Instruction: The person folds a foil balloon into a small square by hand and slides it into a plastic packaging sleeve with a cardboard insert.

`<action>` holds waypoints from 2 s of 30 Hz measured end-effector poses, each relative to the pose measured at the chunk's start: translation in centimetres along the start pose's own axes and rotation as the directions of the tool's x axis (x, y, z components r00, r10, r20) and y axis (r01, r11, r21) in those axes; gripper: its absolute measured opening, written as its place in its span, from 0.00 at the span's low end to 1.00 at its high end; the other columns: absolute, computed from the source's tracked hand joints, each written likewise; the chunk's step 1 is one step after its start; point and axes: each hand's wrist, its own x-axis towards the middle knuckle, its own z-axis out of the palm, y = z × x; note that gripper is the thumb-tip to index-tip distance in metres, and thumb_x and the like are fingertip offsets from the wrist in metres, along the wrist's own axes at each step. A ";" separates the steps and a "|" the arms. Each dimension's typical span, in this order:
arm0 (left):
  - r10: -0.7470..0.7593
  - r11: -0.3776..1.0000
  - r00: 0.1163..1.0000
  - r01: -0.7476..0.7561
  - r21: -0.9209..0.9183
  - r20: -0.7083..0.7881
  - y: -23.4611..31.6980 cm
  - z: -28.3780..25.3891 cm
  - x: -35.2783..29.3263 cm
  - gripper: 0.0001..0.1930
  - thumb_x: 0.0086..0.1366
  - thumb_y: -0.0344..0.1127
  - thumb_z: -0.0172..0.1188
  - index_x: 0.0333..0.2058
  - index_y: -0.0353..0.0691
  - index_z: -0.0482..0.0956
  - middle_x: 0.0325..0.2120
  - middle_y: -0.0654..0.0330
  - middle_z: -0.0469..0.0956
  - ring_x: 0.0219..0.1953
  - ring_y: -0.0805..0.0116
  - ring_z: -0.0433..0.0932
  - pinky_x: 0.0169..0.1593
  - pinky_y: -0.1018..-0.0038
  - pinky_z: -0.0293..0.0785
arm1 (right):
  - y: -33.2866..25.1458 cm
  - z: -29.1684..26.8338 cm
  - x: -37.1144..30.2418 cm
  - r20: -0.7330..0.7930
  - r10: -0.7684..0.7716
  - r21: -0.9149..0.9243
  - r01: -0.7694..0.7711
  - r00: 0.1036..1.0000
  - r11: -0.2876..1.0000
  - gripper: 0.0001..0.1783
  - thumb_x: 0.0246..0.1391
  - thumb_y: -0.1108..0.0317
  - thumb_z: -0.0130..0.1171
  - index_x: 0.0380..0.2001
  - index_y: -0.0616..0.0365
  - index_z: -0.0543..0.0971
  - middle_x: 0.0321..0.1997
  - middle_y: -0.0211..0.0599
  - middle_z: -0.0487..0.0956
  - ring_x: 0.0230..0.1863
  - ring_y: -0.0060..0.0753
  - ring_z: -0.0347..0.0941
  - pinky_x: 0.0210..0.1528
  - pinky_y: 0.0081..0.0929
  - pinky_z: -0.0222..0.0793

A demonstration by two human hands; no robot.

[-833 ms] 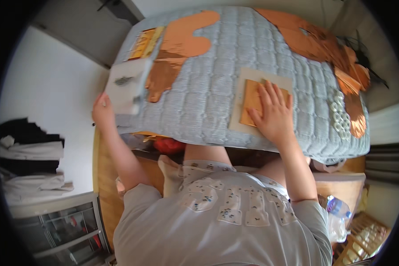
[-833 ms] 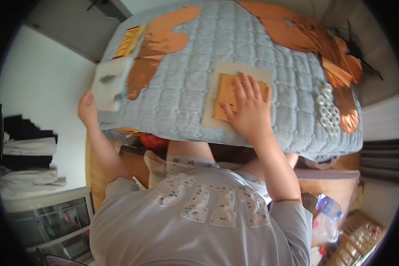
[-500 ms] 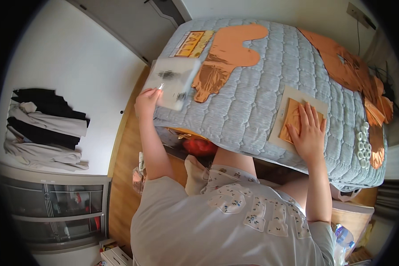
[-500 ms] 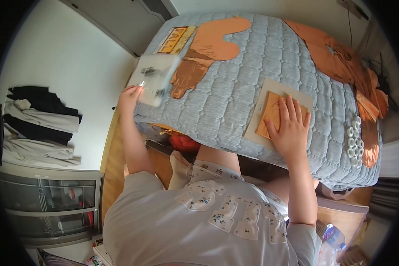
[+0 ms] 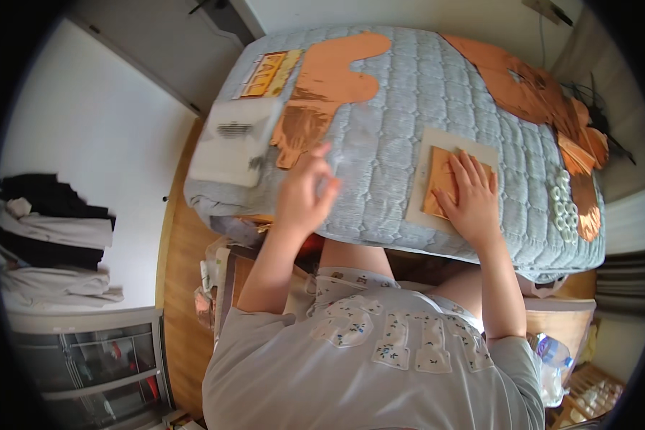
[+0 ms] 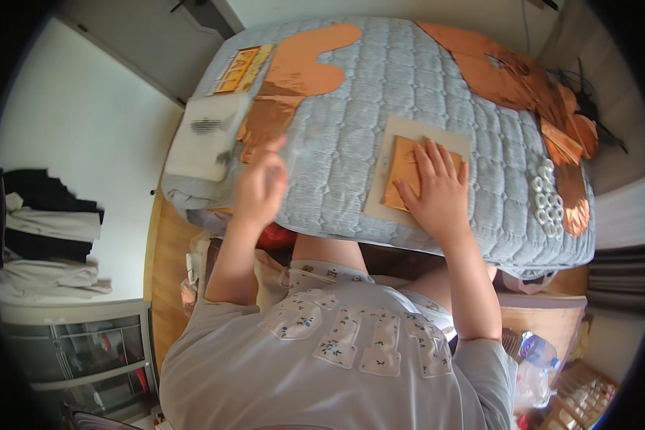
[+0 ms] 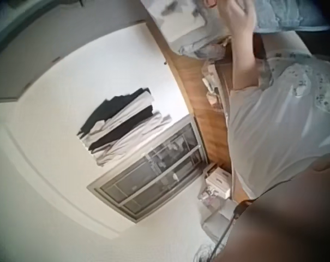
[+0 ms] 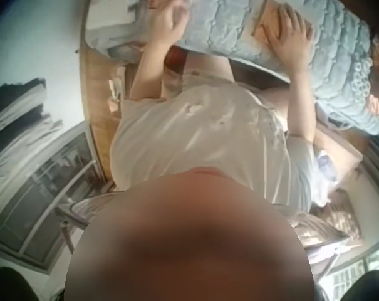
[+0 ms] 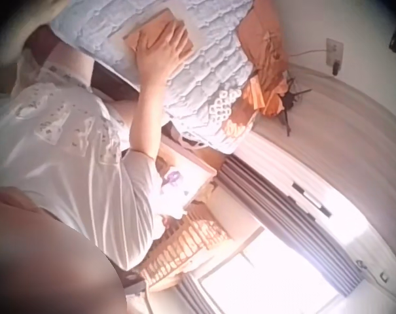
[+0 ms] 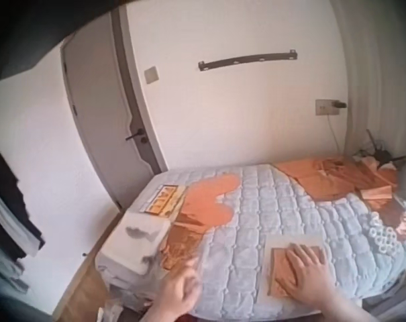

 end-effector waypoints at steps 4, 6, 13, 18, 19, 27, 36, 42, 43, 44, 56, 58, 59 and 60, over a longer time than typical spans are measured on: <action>0.046 0.942 0.955 -0.139 0.305 0.293 3.6 3.8 -1.7 0.22 0.67 0.54 0.63 0.46 0.42 0.74 0.64 0.45 0.72 0.63 0.43 0.73 0.59 0.58 0.72 | 0.0 0.1 -0.6 0.010 0.004 0.003 -0.004 1.000 1.000 0.40 0.60 0.44 0.60 0.71 0.50 0.67 0.77 0.43 0.64 0.78 0.49 0.55 0.76 0.65 0.43; -0.033 0.953 0.935 -0.077 0.294 0.352 5.8 3.4 -1.7 0.25 0.66 0.56 0.64 0.51 0.44 0.75 0.64 0.46 0.72 0.63 0.43 0.73 0.60 0.55 0.71 | -0.1 -0.2 -1.4 -0.002 0.005 -0.013 -0.005 1.000 1.000 0.41 0.60 0.43 0.61 0.71 0.50 0.67 0.77 0.43 0.64 0.78 0.50 0.55 0.76 0.66 0.44; 0.276 0.898 0.808 -0.410 0.160 0.520 5.9 5.9 2.0 0.30 0.68 0.50 0.62 0.66 0.49 0.71 0.65 0.53 0.71 0.65 0.50 0.70 0.66 0.51 0.66 | 0.1 0.0 -1.8 0.001 -0.004 0.014 0.004 1.000 1.000 0.40 0.59 0.45 0.61 0.71 0.49 0.67 0.77 0.44 0.63 0.78 0.51 0.55 0.76 0.67 0.42; 0.313 0.913 0.792 -0.403 0.065 0.524 5.2 8.3 1.6 0.30 0.69 0.47 0.62 0.67 0.49 0.70 0.67 0.56 0.68 0.69 0.53 0.65 0.68 0.53 0.64 | 1.2 0.2 -0.8 0.007 -0.049 0.034 0.049 0.999 0.998 0.40 0.59 0.43 0.61 0.71 0.48 0.68 0.77 0.42 0.64 0.79 0.49 0.54 0.76 0.67 0.42; 0.245 0.933 0.835 -0.341 0.114 0.492 5.4 8.4 1.5 0.30 0.69 0.48 0.61 0.67 0.48 0.70 0.67 0.55 0.68 0.70 0.54 0.64 0.68 0.53 0.62 | 1.5 0.2 -0.5 0.010 -0.046 0.033 0.045 0.999 0.998 0.40 0.59 0.43 0.61 0.71 0.48 0.68 0.77 0.42 0.64 0.79 0.49 0.54 0.76 0.67 0.42; 0.107 0.931 0.925 -0.221 0.289 0.363 5.2 9.0 1.4 0.35 0.66 0.59 0.63 0.65 0.45 0.72 0.65 0.53 0.68 0.67 0.51 0.66 0.66 0.51 0.64 | 3.3 1.6 1.6 -0.120 0.260 -0.106 -0.273 0.958 0.956 0.39 0.64 0.40 0.55 0.71 0.49 0.68 0.77 0.40 0.64 0.79 0.47 0.55 0.75 0.69 0.44; 0.029 0.958 0.860 -0.169 0.231 0.509 6.9 10.5 3.0 0.39 0.68 0.63 0.58 0.70 0.48 0.66 0.73 0.47 0.58 0.75 0.42 0.54 0.74 0.45 0.54 | 3.3 2.2 1.7 -0.167 0.241 -0.123 -0.262 0.956 0.957 0.39 0.63 0.39 0.55 0.70 0.50 0.69 0.76 0.41 0.66 0.78 0.48 0.57 0.75 0.68 0.46; -0.021 0.909 0.871 -0.187 0.371 0.490 6.1 11.3 1.8 0.39 0.75 0.57 0.50 0.73 0.35 0.57 0.74 0.46 0.57 0.77 0.47 0.52 0.76 0.45 0.48 | 3.1 2.0 1.7 -0.180 0.228 -0.132 -0.253 0.957 0.958 0.39 0.63 0.39 0.55 0.69 0.51 0.70 0.75 0.42 0.67 0.77 0.49 0.59 0.74 0.68 0.48; -0.019 0.925 0.858 -0.180 0.334 0.513 6.0 11.2 1.9 0.37 0.76 0.55 0.49 0.73 0.36 0.56 0.74 0.47 0.56 0.77 0.48 0.51 0.76 0.46 0.46 | 3.1 2.0 1.7 -0.184 0.228 -0.131 -0.254 0.956 0.958 0.39 0.63 0.39 0.55 0.69 0.51 0.70 0.75 0.42 0.67 0.77 0.49 0.59 0.74 0.68 0.48; -0.016 0.939 0.844 -0.171 0.297 0.535 5.9 11.0 1.9 0.36 0.77 0.54 0.47 0.74 0.37 0.54 0.75 0.48 0.55 0.78 0.49 0.49 0.77 0.47 0.44 | 3.2 2.0 1.7 -0.187 0.225 -0.124 -0.251 0.956 0.960 0.39 0.63 0.39 0.55 0.69 0.51 0.70 0.75 0.42 0.67 0.76 0.49 0.59 0.74 0.68 0.48; -0.084 0.967 0.905 -0.026 0.252 0.416 7.1 13.3 2.2 0.32 0.78 0.49 0.43 0.72 0.34 0.59 0.74 0.47 0.57 0.76 0.45 0.53 0.75 0.44 0.48 | 2.9 1.3 1.3 -0.132 0.214 -0.087 -0.226 0.968 0.970 0.39 0.61 0.40 0.57 0.69 0.51 0.69 0.75 0.42 0.66 0.77 0.48 0.59 0.74 0.69 0.46; -0.089 0.953 0.911 -0.041 0.302 0.403 7.5 14.5 2.2 0.33 0.78 0.50 0.44 0.71 0.33 0.59 0.74 0.46 0.57 0.76 0.43 0.53 0.75 0.43 0.48 | 2.4 1.0 0.4 -0.113 0.196 -0.067 -0.205 0.974 0.977 0.40 0.61 0.40 0.58 0.69 0.51 0.69 0.76 0.42 0.66 0.77 0.48 0.58 0.75 0.68 0.45; -0.097 0.936 0.916 -0.049 0.349 0.389 7.6 14.8 2.2 0.34 0.77 0.51 0.45 0.71 0.32 0.59 0.73 0.45 0.58 0.76 0.42 0.54 0.75 0.43 0.48 | 2.1 0.6 -0.4 -0.089 0.154 -0.037 -0.158 0.984 0.987 0.40 0.60 0.40 0.58 0.69 0.50 0.69 0.76 0.42 0.66 0.77 0.48 0.58 0.75 0.68 0.45; -0.094 0.934 0.918 -0.052 0.352 0.385 7.6 14.9 2.2 0.34 0.77 0.51 0.45 0.71 0.32 0.59 0.73 0.45 0.58 0.76 0.42 0.54 0.75 0.43 0.48 | 1.8 0.3 -1.0 -0.066 0.111 -0.007 -0.112 0.992 0.994 0.40 0.60 0.40 0.59 0.70 0.50 0.69 0.76 0.42 0.66 0.77 0.48 0.57 0.76 0.67 0.44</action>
